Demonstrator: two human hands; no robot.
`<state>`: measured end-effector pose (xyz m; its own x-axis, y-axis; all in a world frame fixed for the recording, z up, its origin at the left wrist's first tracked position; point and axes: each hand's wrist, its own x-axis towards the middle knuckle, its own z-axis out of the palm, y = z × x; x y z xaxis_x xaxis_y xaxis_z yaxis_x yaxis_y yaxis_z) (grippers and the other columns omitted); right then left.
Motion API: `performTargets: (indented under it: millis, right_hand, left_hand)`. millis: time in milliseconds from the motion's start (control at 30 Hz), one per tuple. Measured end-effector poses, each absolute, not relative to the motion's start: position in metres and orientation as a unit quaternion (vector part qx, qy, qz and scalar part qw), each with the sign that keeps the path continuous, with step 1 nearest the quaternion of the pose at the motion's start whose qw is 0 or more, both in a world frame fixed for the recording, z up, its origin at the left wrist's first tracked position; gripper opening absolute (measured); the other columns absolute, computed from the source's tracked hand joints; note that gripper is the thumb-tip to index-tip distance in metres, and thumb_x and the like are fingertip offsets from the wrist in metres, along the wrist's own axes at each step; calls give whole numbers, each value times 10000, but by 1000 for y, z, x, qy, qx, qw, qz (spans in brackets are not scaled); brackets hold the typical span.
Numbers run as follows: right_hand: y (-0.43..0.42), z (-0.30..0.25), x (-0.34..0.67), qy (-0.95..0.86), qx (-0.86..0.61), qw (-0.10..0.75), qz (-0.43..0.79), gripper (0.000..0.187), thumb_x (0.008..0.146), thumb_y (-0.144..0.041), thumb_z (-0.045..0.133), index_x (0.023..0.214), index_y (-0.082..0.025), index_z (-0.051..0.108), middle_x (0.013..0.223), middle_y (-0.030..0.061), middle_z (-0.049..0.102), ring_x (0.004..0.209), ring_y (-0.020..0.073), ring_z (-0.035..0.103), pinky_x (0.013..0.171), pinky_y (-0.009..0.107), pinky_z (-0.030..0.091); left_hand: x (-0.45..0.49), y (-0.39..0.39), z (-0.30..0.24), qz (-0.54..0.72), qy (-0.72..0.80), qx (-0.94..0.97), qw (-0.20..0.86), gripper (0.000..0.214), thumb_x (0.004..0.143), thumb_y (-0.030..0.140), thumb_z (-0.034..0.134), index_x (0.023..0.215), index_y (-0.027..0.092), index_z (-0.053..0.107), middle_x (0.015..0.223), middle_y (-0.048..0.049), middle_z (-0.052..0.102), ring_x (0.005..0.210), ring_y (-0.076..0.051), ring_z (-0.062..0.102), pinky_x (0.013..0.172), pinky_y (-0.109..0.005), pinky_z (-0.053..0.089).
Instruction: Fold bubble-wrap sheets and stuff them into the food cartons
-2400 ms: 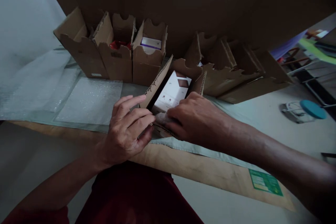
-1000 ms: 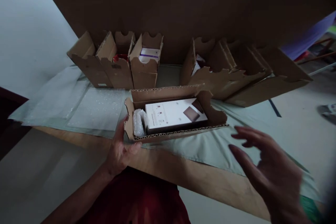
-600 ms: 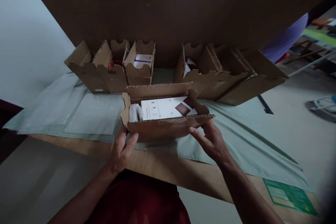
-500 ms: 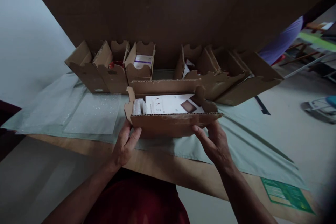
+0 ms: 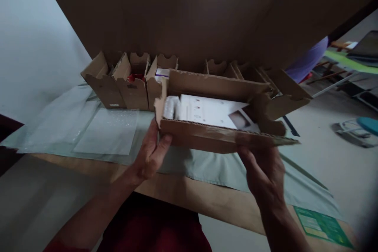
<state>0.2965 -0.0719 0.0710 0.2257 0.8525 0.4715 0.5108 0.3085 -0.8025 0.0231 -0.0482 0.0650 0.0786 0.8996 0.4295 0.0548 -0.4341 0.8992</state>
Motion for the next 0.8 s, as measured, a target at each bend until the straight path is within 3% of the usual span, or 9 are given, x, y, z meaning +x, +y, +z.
performTargets:
  millis: [100, 333, 467, 600, 800]
  right_hand:
    - [-85, 75, 300, -584, -587, 540, 148, 423, 936, -487, 664, 1280, -245, 616, 1206, 94, 679, 1136, 311, 626, 990, 491, 502]
    - [-50, 90, 254, -649, -505, 530, 205, 430, 950, -498, 637, 1302, -255, 587, 1261, 89, 677, 1138, 299, 622, 969, 454, 523]
    - [-63, 75, 285, -650, -530, 511, 191, 409, 958, -464, 639, 1309, -260, 586, 1264, 88, 676, 1174, 302, 617, 1008, 469, 494]
    - [-100, 44, 329, -615, -594, 488, 177, 378, 951, -472, 655, 1260, -256, 624, 1173, 90, 706, 1051, 286, 656, 893, 435, 541]
    - [-88, 23, 346, -612, -574, 490, 236, 541, 927, -509, 688, 1387, -252, 566, 1309, 127, 679, 1200, 331, 628, 1017, 514, 510]
  left_hand:
    - [23, -55, 61, 546, 378, 637, 392, 558, 1039, 406, 514, 1568, 272, 398, 1542, -87, 528, 1452, -279, 454, 1271, -458, 283]
    - [-13, -60, 71, 617, 431, 599, 275, 558, 1022, 392, 554, 1551, 270, 424, 1550, -52, 520, 1512, -266, 379, 1302, -417, 218]
    - [13, -72, 49, 568, 462, 590, 341, 552, 1021, 418, 553, 1540, 270, 438, 1551, -75, 519, 1499, -291, 401, 1282, -441, 267]
    - [43, -87, 22, 498, 472, 591, 423, 552, 1028, 429, 526, 1543, 260, 422, 1546, -104, 515, 1488, -315, 412, 1271, -490, 281]
    - [47, -100, 12, 470, 488, 634, 373, 531, 1007, 381, 562, 1510, 268, 435, 1459, -127, 567, 1445, -332, 465, 1248, -545, 323]
